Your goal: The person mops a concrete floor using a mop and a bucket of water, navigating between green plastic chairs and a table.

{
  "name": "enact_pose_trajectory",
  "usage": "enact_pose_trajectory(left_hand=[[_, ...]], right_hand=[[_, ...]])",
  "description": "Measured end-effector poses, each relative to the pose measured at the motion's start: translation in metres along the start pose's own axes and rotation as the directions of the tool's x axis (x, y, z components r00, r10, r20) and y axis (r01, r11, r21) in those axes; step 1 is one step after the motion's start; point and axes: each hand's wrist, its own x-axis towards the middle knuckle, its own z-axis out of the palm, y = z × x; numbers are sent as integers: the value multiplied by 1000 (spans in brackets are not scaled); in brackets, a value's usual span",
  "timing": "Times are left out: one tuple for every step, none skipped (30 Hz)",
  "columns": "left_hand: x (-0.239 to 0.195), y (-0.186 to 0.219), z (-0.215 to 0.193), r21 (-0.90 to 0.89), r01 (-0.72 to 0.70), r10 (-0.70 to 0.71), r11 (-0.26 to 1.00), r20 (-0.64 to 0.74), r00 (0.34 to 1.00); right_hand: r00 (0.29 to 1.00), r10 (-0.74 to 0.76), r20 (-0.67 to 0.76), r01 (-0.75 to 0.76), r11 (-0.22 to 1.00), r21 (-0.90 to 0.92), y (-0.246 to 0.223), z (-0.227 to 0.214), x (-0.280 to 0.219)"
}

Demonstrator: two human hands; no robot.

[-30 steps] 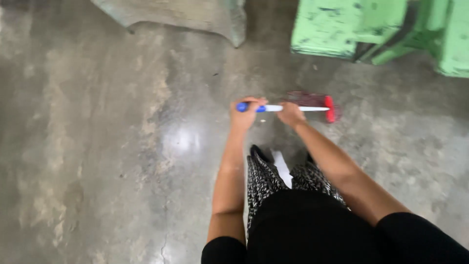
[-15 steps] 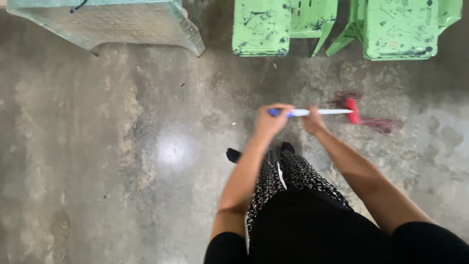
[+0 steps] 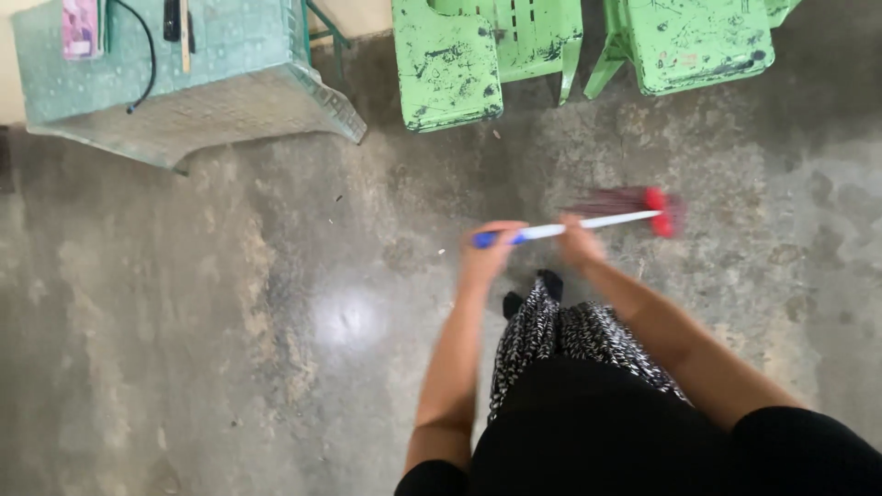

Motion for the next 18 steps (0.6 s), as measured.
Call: enact_pose_trajectory(left_hand=[[10,-22,27,-5,-232,232,973,98,968],[17,-45,52,17,-266,262,964,129,956],[19,-65,80,-43,-304,306,952,170,937],[19,-81,97,-105,-336,351,936,207,913],[21,-88,101,-111,-353,369,929,201,907],[18,-91,106,-120,-366,384,923,198,902],[12,-85,108,-128,-379,398,917,195,896],[6,-71,101,82,-294,281,952,144,949],[2,-49,78,284,-183,170,941,70,983],[-4,-27,56,259,-157,148,953,55,988],[-12,-2,35,234,-131,125,964,40,991],[-24,26,9,178,-173,161,969,79,984],[-33,54,-11,261,-189,186,947,38,982],[-44,76,-29,335,-381,394,862,32,919],[-60,88,-35,269,-545,583,794,-85,808],[-71,94,-31,69,-540,539,839,-243,807],[-79,94,-27,-135,-539,457,832,-385,802],[-83,89,-22,-216,-612,482,760,-444,755]], right_hand=[[984,-144,-100,131,983,-132,25,-17,-2],[988,-72,-139,59,994,-94,43,-35,-3],[985,2,-173,-12,999,-52,52,-48,-5],[988,40,-148,-64,985,-162,64,-60,-7],[989,79,-128,-112,956,-272,73,-68,-9],[992,58,-114,-92,944,-316,70,-65,-11],[994,38,-100,-71,930,-360,66,-62,-8],[997,26,-75,-55,911,-410,66,-59,-10],[983,-97,-157,42,947,-320,54,-49,-7],[976,-153,-152,112,961,-252,39,-35,2],[966,-210,-152,181,966,-182,23,-17,7],[793,-546,-271,499,837,-226,9,-1,10],[698,-608,-377,621,777,-103,-4,17,6],[869,-470,-154,477,879,11,-24,32,9],[799,-598,-65,562,780,-277,-49,46,10],[839,-536,-91,533,844,-53,-61,55,4],[878,-467,-100,478,861,175,-77,54,-14],[881,-471,-34,472,874,115,-96,49,-28]])
